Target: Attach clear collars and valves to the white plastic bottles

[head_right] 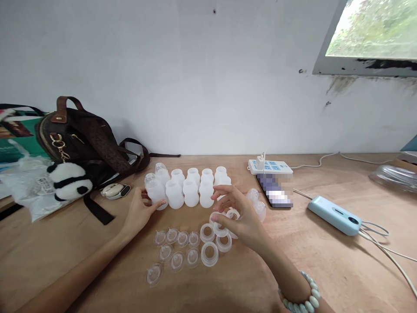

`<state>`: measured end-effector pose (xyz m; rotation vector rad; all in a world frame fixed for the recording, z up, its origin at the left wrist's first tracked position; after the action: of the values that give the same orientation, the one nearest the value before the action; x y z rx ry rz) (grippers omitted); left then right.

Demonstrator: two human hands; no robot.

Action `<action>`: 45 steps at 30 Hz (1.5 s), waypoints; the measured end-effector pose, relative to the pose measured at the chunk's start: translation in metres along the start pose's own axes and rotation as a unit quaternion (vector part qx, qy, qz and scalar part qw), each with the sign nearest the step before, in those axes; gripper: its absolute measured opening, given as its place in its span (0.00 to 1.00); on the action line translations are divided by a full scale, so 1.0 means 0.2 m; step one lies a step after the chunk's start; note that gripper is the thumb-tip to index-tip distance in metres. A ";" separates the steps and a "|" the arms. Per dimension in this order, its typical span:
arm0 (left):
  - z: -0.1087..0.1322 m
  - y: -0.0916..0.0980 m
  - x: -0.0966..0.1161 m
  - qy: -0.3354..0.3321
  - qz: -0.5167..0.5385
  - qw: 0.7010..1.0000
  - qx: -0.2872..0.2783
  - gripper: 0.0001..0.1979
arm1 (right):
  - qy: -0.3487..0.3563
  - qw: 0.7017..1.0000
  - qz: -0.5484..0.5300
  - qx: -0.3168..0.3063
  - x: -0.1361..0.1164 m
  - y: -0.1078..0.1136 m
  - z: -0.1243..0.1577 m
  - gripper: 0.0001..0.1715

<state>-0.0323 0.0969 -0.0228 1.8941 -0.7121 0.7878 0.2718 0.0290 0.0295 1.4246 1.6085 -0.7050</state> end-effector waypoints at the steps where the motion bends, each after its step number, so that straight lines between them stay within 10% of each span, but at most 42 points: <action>1: 0.00 0.00 -0.01 0.001 0.005 1.000 -0.001 0.29 | 0.000 1.000 0.001 0.002 0.00 0.00 0.00 0.25; 8: 0.16 0.11 -0.02 -0.002 0.026 1.000 0.013 0.21 | -0.010 0.987 0.157 0.028 0.00 0.02 -0.01 0.10; 15: 0.32 0.17 0.01 -0.157 -0.014 0.954 -0.253 0.17 | 0.007 0.889 0.437 -0.139 0.03 0.00 0.01 0.08; 20: 0.32 0.16 0.02 -0.164 -0.059 0.951 -0.256 0.08 | -0.035 0.851 0.488 -0.192 0.03 0.00 0.03 0.10; 31: 0.29 0.14 0.32 -0.039 0.167 0.968 -0.184 0.12 | 0.072 0.960 0.269 -0.019 -0.01 -0.02 0.02 0.20; 39: 0.32 -0.03 0.52 0.003 0.237 0.942 -0.236 0.12 | 0.207 0.959 0.192 -0.039 -0.05 -0.14 0.08 0.27; 45: 0.36 -0.06 0.52 -0.019 0.259 0.927 -0.271 0.11 | 0.178 0.958 0.220 -0.050 0.00 -0.17 0.09 0.26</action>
<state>0.0584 0.0205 0.0242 1.2287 -1.3353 0.7686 0.2429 0.0077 0.0162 1.8257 1.4812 -0.1084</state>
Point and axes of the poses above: each hand's wrist, its own z-axis away from the middle knuckle, its own y-axis out of the back of the hand, x = y × z, the point moved 1 cm from there along -z, towards the middle knuckle, and after that the axes turned 5 degrees about -z, right-handed, at the moved point
